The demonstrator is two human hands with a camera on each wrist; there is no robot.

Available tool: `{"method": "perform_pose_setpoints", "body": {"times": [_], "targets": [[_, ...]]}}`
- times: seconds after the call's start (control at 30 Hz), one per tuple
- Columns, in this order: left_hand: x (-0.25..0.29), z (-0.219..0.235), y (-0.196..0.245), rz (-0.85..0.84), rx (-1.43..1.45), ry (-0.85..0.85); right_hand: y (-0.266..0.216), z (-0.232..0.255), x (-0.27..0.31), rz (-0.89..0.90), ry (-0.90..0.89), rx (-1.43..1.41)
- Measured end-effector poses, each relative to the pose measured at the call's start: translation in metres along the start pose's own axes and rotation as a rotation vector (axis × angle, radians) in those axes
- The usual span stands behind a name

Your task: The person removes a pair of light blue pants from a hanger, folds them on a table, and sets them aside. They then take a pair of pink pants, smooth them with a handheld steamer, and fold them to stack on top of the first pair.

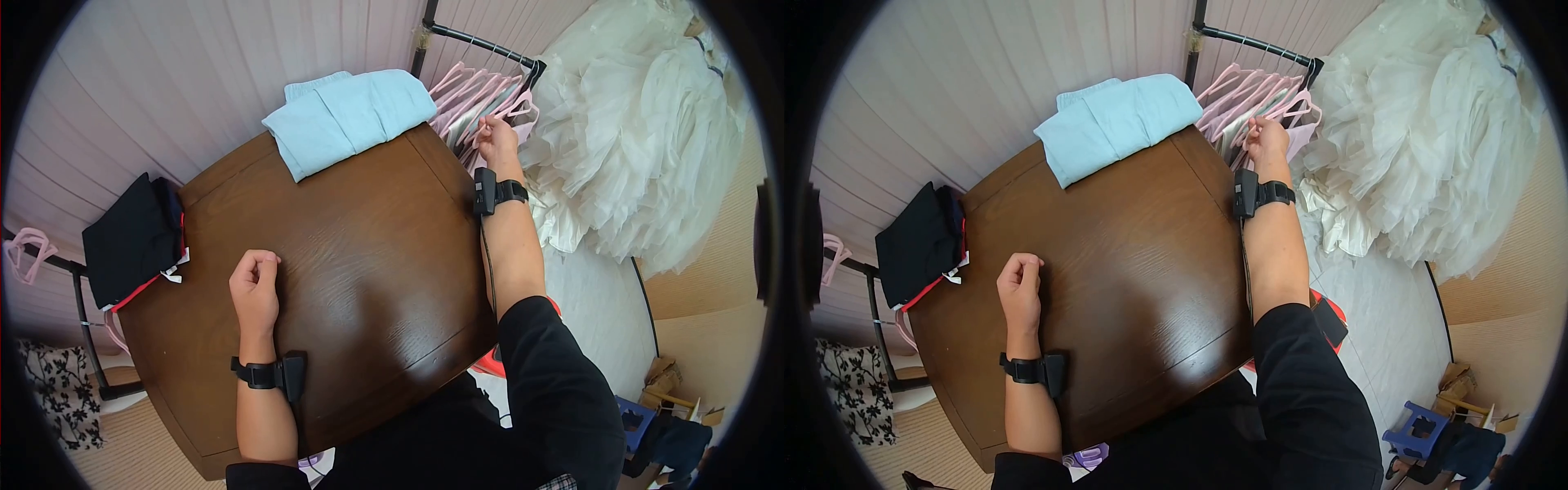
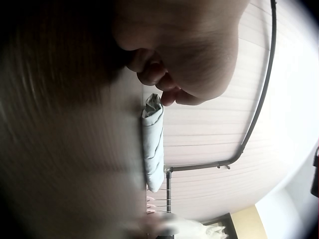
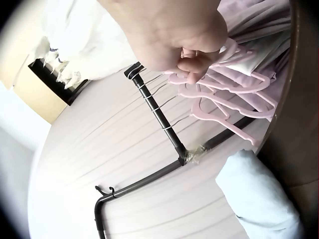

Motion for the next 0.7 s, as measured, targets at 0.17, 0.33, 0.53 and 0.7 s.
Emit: {"method": "perform_pose_setpoints", "body": {"times": [0.17, 0.33, 0.53, 0.7], "targets": [[0.001, -0.001, 0.001, 0.036, 0.012, -0.008, -0.005, 0.000, -0.003, 0.058, -0.052, -0.001], [0.001, -0.001, 0.002, 0.020, 0.004, -0.003, -0.017, -0.011, 0.012, 0.187, -0.118, 0.076], [0.000, -0.001, 0.000, 0.026, 0.017, -0.002, -0.031, -0.017, 0.028, 0.310, -0.127, 0.054], [-0.003, -0.001, 0.000, -0.034, -0.005, 0.004, -0.041, -0.019, 0.038, 0.382, -0.140, 0.011]]}}
Point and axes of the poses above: each hand's wrist, its own x-axis away from the middle knuckle, its own z-axis out of the back of the hand, y = z × x, the point moved 10 cm from there along -x, towards the middle knuckle, and after that the axes turned 5 degrees about -x, right-handed, at the moved point
